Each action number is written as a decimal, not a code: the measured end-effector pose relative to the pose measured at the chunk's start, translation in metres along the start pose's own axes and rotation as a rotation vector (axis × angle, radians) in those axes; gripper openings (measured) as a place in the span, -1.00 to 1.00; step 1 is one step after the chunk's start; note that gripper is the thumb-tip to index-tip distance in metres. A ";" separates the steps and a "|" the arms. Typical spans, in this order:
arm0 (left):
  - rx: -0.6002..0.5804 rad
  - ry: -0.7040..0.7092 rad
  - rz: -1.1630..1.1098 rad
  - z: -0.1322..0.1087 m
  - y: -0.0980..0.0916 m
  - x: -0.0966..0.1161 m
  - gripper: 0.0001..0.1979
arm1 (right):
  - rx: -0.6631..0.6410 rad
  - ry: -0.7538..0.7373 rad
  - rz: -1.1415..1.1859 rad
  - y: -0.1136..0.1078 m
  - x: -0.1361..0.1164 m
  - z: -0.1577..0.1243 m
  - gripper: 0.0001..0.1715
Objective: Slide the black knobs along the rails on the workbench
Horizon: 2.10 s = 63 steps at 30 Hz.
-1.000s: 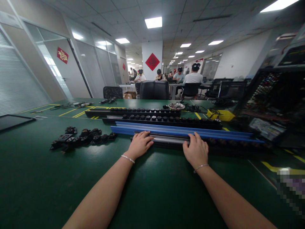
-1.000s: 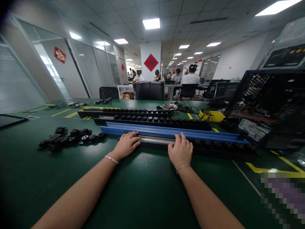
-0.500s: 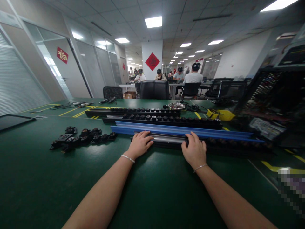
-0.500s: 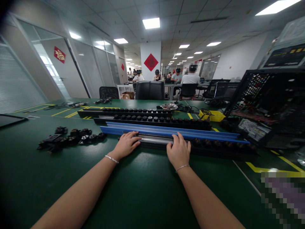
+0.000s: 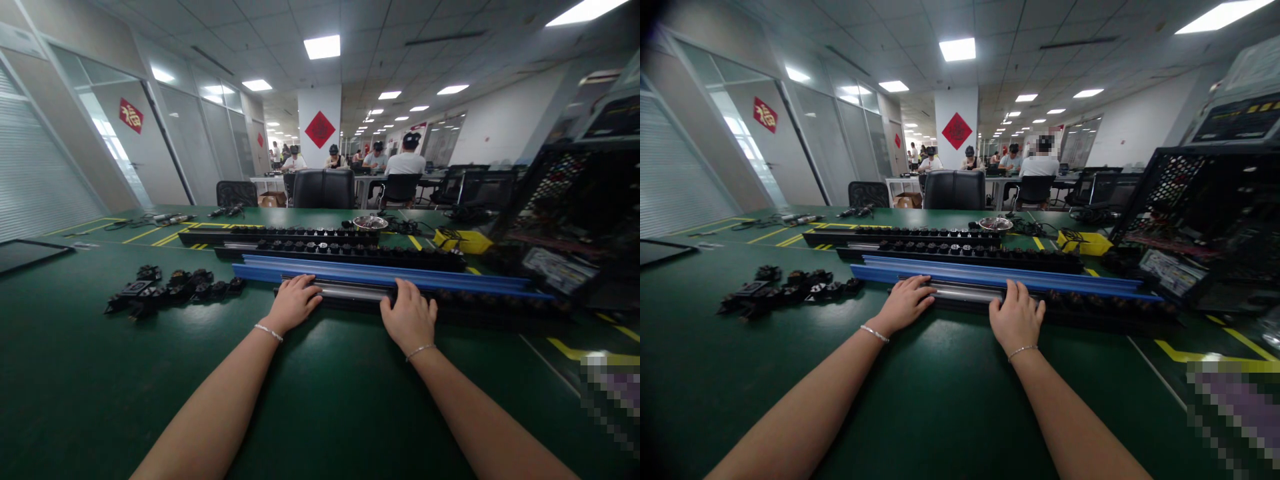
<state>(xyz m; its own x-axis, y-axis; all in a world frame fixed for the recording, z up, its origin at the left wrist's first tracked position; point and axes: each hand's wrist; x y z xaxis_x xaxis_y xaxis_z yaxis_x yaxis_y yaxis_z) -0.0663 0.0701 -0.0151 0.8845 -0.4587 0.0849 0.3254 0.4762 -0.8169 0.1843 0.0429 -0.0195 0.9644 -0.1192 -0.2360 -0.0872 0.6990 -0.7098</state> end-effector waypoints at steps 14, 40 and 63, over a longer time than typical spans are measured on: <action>-0.015 0.001 0.020 0.000 0.000 0.000 -0.67 | -0.037 -0.004 0.076 -0.001 -0.002 0.000 -0.45; -0.009 0.010 0.022 0.000 0.001 -0.001 -0.67 | -0.027 -0.052 0.175 -0.001 -0.002 0.000 -0.50; 0.004 0.006 0.015 0.000 0.004 -0.002 -0.68 | -0.098 -0.015 0.177 -0.005 -0.005 0.002 -0.57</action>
<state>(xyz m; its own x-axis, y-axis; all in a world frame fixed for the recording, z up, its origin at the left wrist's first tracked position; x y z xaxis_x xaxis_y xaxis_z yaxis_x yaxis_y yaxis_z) -0.0673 0.0726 -0.0184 0.8874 -0.4558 0.0697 0.3136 0.4857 -0.8160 0.1805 0.0414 -0.0141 0.9354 0.0107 -0.3533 -0.2790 0.6361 -0.7194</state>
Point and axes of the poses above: each hand's wrist, its own z-axis towards the middle knuckle, its own y-axis out of the palm, x = y × z, and after that the axes turned 10 degrees about x, right-handed
